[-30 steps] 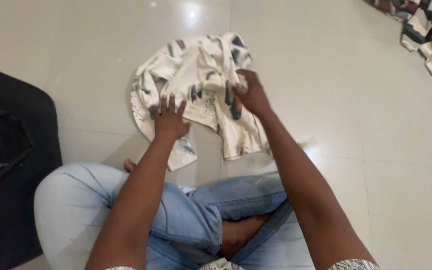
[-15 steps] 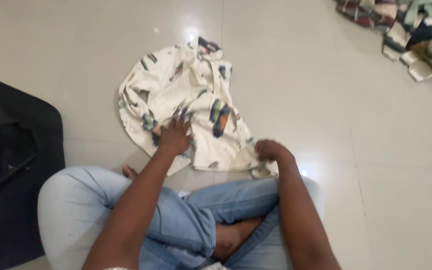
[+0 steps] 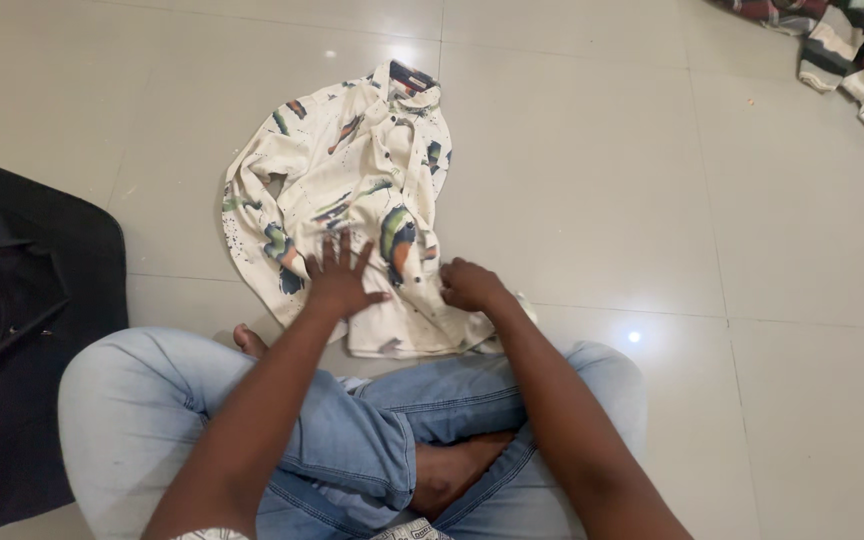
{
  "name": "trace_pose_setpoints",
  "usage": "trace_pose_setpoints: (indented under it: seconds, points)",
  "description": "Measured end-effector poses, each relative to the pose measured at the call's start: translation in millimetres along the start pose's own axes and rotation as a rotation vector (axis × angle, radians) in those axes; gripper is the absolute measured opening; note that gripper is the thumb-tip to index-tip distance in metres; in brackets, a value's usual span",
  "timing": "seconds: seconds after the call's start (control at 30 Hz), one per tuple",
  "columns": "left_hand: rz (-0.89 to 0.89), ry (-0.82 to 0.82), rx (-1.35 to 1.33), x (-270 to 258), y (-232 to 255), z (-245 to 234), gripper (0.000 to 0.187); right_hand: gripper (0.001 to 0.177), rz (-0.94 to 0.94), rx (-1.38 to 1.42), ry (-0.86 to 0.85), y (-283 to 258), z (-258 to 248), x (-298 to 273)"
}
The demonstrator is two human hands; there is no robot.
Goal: The person takes a shirt out of a bag, buttons the front buttons, and then folds the shirt on the floor.
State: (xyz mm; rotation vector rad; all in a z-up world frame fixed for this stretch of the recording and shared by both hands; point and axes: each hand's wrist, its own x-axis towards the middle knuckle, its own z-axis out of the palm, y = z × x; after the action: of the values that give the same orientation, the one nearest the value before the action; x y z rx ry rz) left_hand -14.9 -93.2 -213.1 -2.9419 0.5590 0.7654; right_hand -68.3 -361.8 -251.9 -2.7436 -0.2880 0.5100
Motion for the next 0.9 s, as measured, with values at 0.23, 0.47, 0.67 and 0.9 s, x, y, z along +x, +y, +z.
trace_pose_setpoints:
  seconds: [0.23, 0.47, 0.67, 0.9]
  points:
    - [-0.055, -0.138, 0.045, 23, -64, -4, 0.12, 0.037, 0.25, 0.473, 0.206, 2, -56, -17]
    - [-0.093, 0.12, 0.161, 28, -67, 31, 0.073, 0.057, -0.257, 0.733, -0.167, -57, -47, -53]
    - [-0.036, 0.387, -0.169, -14, -11, 5, 0.041, 0.026, 0.267, 0.694, 0.105, -27, -35, -6]
    - [-0.09, 0.263, -0.528, -19, 32, 4, 0.042, 0.052, 0.278, 0.801, 0.006, -68, -25, 3]
